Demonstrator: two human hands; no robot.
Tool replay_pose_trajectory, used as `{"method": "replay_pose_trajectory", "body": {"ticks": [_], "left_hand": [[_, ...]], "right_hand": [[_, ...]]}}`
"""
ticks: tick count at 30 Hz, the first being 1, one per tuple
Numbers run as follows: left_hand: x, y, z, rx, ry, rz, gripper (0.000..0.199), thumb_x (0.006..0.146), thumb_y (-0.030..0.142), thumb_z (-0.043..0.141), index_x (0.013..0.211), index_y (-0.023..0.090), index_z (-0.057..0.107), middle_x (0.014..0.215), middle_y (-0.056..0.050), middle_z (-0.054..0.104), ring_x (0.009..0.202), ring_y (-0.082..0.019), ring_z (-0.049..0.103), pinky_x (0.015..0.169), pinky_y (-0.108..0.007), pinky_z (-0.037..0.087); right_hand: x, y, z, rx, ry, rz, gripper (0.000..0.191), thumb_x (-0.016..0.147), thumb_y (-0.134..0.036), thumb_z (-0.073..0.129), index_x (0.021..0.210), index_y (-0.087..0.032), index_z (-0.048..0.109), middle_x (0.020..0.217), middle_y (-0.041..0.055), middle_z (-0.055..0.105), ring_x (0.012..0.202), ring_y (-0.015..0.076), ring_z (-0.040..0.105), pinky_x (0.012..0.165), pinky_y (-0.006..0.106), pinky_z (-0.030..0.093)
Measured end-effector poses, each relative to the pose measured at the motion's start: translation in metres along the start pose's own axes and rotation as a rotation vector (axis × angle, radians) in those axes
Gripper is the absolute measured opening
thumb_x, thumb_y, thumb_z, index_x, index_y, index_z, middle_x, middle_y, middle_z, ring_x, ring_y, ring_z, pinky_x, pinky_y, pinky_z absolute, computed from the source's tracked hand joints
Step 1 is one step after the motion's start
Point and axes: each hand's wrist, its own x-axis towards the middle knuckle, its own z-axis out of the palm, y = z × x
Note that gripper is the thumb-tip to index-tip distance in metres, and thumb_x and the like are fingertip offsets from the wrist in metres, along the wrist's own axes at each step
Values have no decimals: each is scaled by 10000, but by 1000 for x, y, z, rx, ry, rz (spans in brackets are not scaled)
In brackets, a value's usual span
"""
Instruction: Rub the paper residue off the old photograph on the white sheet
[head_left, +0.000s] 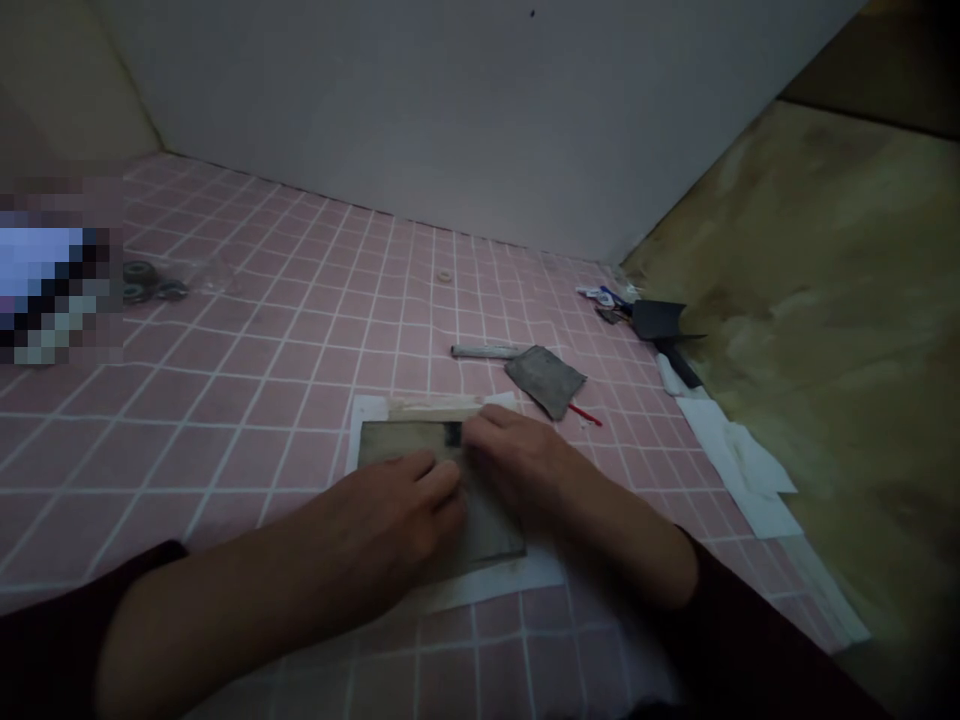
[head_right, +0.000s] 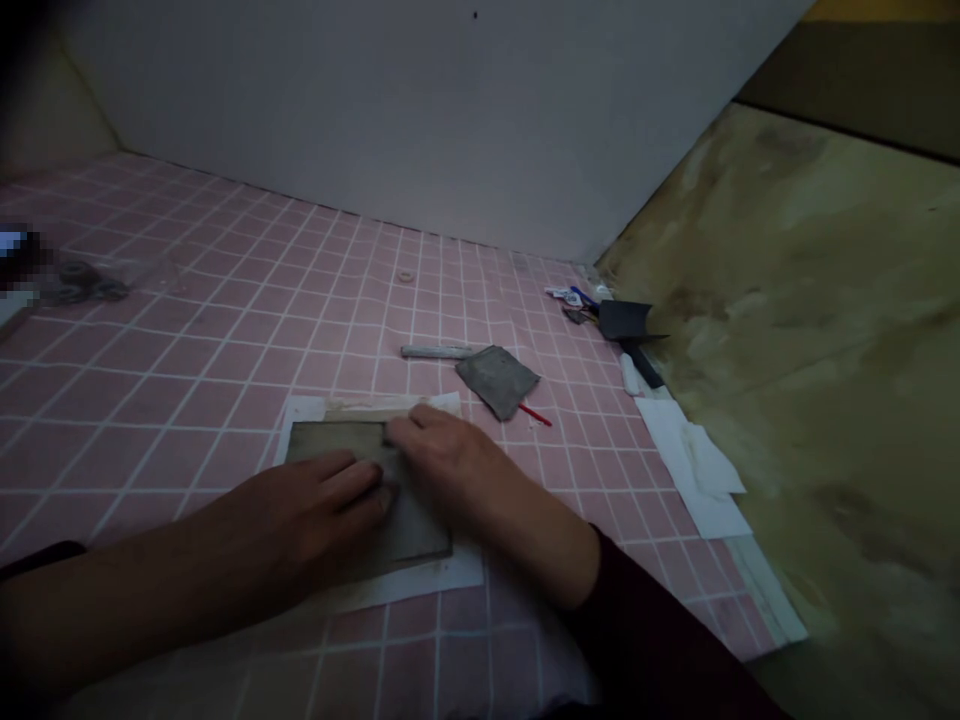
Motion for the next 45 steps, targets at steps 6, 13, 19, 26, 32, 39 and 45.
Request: {"method": "replay_pose_trajectory", "body": {"ticks": [6, 13, 19, 26, 32, 39, 45], "left_hand": [[-1, -2, -1, -16, -50, 3, 87, 924, 116, 472, 925, 156, 549, 914, -49, 538, 727, -180, 420, 642, -343, 377], [-1, -3, 2, -55, -51, -8, 88, 926, 119, 470, 882, 166, 530, 876, -36, 517, 704, -176, 408, 620, -341, 364], [-1, -4, 5, -37, -5, 11, 80, 902, 102, 488, 879, 165, 532, 862, -34, 512, 696, -176, 400, 609, -340, 358], [-2, -5, 6, -33, 43, 11, 87, 863, 87, 518, 891, 168, 534, 872, -26, 515, 672, -164, 385, 584, -333, 336], [-1, -4, 4, -39, 40, 8, 108, 838, 69, 539, 881, 168, 531, 869, -25, 524, 679, -167, 393, 590, -332, 336], [-1, -3, 4, -37, 7, 6, 114, 842, 69, 538, 895, 169, 535, 882, -25, 533, 677, -169, 404, 582, -334, 322], [0, -3, -1, -58, -1, -8, 135, 830, 41, 537, 886, 164, 542, 862, -22, 532, 675, -168, 406, 577, -330, 315]], "right_hand": [[-14, 18, -34, 324, 86, 211, 131, 867, -101, 552, 777, -196, 542, 730, -2, 549, 665, 136, 511, 612, 273, 399], [-14, 18, -25, 1327, -1, 318, 79, 856, -231, 680, 854, -188, 614, 679, -34, 555, 544, 69, 499, 525, 200, 397], [-11, 22, -15, 1598, -37, 341, 69, 857, -193, 682, 857, -157, 623, 703, -25, 575, 559, 42, 496, 523, 147, 395], [-10, 18, -15, 1671, -16, 364, 42, 859, -165, 667, 868, -153, 628, 712, -21, 591, 563, 36, 498, 542, 133, 414], [-10, 18, -16, 1673, 6, 415, 59, 850, -167, 678, 865, -153, 623, 747, -10, 616, 576, 34, 508, 533, 121, 412], [-10, 18, -15, 1678, 14, 455, 95, 833, -189, 704, 865, -162, 619, 758, -10, 629, 579, 34, 518, 554, 136, 414], [-9, 28, -20, 1396, 176, 456, 127, 800, -244, 742, 812, -189, 629, 708, -30, 582, 553, 55, 488, 535, 183, 394]]}}
